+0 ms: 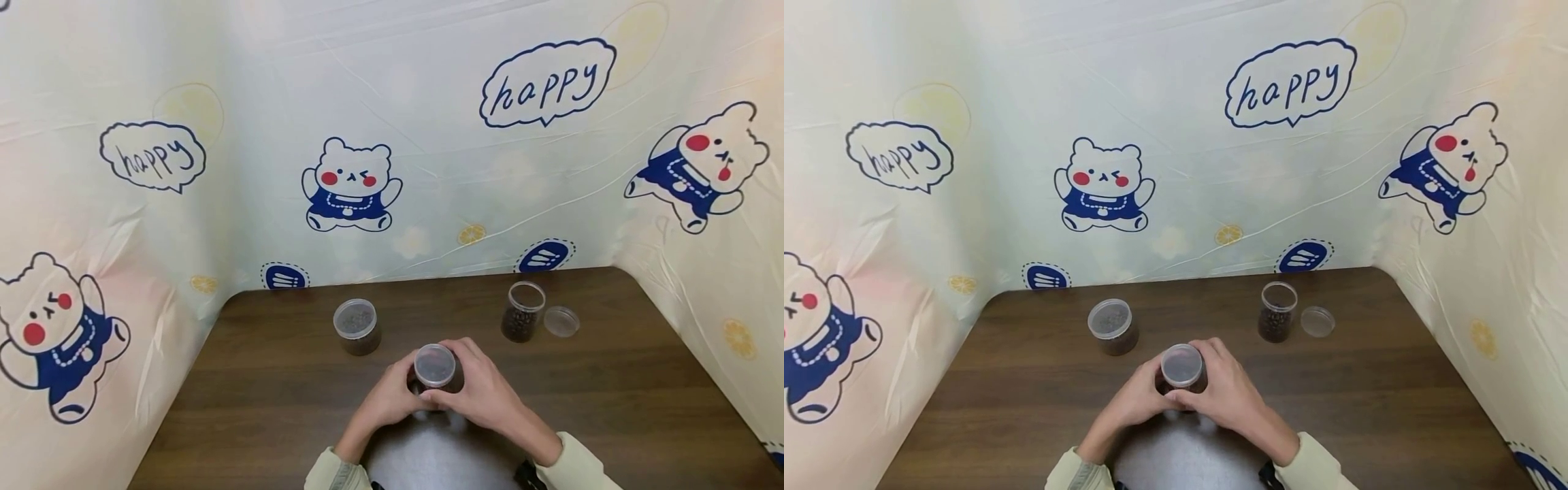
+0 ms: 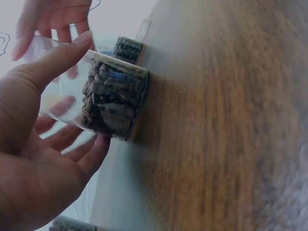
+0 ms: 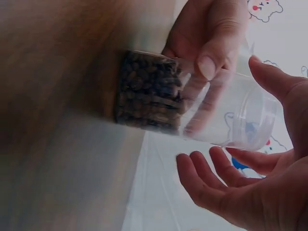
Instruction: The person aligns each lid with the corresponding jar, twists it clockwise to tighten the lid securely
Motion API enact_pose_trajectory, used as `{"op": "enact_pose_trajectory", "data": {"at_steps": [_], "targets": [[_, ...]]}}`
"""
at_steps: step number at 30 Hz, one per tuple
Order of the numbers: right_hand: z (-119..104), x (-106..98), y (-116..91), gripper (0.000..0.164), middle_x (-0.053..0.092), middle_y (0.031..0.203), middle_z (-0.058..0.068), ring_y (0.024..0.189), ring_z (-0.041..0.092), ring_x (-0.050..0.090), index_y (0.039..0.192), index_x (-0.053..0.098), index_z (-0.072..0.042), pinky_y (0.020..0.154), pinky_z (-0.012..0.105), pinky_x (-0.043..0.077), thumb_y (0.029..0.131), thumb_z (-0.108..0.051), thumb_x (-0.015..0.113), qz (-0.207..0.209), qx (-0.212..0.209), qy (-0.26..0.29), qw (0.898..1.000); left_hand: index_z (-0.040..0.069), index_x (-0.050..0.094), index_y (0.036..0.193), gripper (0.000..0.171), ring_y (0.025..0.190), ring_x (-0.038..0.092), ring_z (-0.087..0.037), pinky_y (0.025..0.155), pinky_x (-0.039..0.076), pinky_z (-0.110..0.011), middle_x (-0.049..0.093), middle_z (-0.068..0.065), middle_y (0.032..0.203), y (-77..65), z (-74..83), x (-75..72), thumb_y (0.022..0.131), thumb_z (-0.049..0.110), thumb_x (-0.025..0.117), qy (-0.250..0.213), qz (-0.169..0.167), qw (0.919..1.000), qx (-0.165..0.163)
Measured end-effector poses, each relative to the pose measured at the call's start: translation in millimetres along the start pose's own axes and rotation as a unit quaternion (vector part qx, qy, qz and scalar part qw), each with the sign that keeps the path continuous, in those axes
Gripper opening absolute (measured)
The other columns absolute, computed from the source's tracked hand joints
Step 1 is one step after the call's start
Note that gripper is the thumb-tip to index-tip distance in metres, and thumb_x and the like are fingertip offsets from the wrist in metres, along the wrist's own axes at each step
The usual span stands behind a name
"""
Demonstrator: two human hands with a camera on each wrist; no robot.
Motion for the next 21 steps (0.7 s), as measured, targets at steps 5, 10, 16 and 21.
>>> {"op": "enact_pose_trajectory", "data": {"at_steps": [5, 10, 16, 21], "targets": [[7.0, 2.9, -3.0, 0.073, 0.066, 0.124, -0.005, 0.11, 0.011, 0.065, 0.137, 0.061, -0.018, 0.094, 0.037, 0.057, 0.078, -0.047, 0.093, -0.012, -0.001, 0.015, 1.0, 0.019, 0.058, 0.144, 0.077, 0.128, 0.063, -0.02, 0.106, 0.055, -0.031, 0.065, -0.001, 0.137, -2.6, -1.0, -1.3, 0.077, 0.025, 0.096, 0.007, 0.017, 0.9998, 0.003], [12.4, 5.5, -4.6, 0.071, 0.064, 0.124, -0.002, 0.107, 0.011, 0.064, 0.139, 0.059, -0.017, 0.087, 0.035, 0.061, 0.081, -0.041, 0.092, -0.026, 0.007, 0.053, 0.998, 0.022, 0.058, 0.142, 0.076, 0.126, 0.065, -0.02, 0.106, 0.056, -0.034, 0.068, 0.0, 0.134, -6.8, -1.9, -3.1, 0.076, 0.029, 0.097, 0.0, 0.028, 0.9996, -0.007], [15.4, 8.5, -6.4, 0.07, 0.063, 0.127, 0.002, 0.112, 0.018, 0.065, 0.141, 0.055, -0.016, 0.086, 0.035, 0.063, 0.084, -0.037, 0.09, -0.046, 0.019, 0.097, 0.994, 0.022, 0.058, 0.141, 0.073, 0.128, 0.067, -0.024, 0.106, 0.056, -0.033, 0.067, -0.003, 0.135, -10.2, -4.1, -3.2, 0.079, 0.022, 0.095, -0.03, 0.03, 0.9989, -0.018], [16.0, 8.5, -6.2, 0.068, 0.064, 0.127, 0.003, 0.114, 0.02, 0.067, 0.141, 0.056, -0.014, 0.088, 0.035, 0.063, 0.085, -0.033, 0.09, -0.045, 0.016, 0.114, 0.992, 0.021, 0.06, 0.139, 0.068, 0.125, 0.069, -0.024, 0.103, 0.057, -0.03, 0.069, -0.006, 0.134, -10.8, -3.3, -3.6, 0.08, 0.018, 0.093, -0.041, 0.031, 0.9985, -0.017]]}}
Point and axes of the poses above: each hand's wrist, its own y-axis towards the middle knuckle, its own x-axis out of the palm, z = x × y, the point moved 5 cm from there along y, towards the middle knuckle
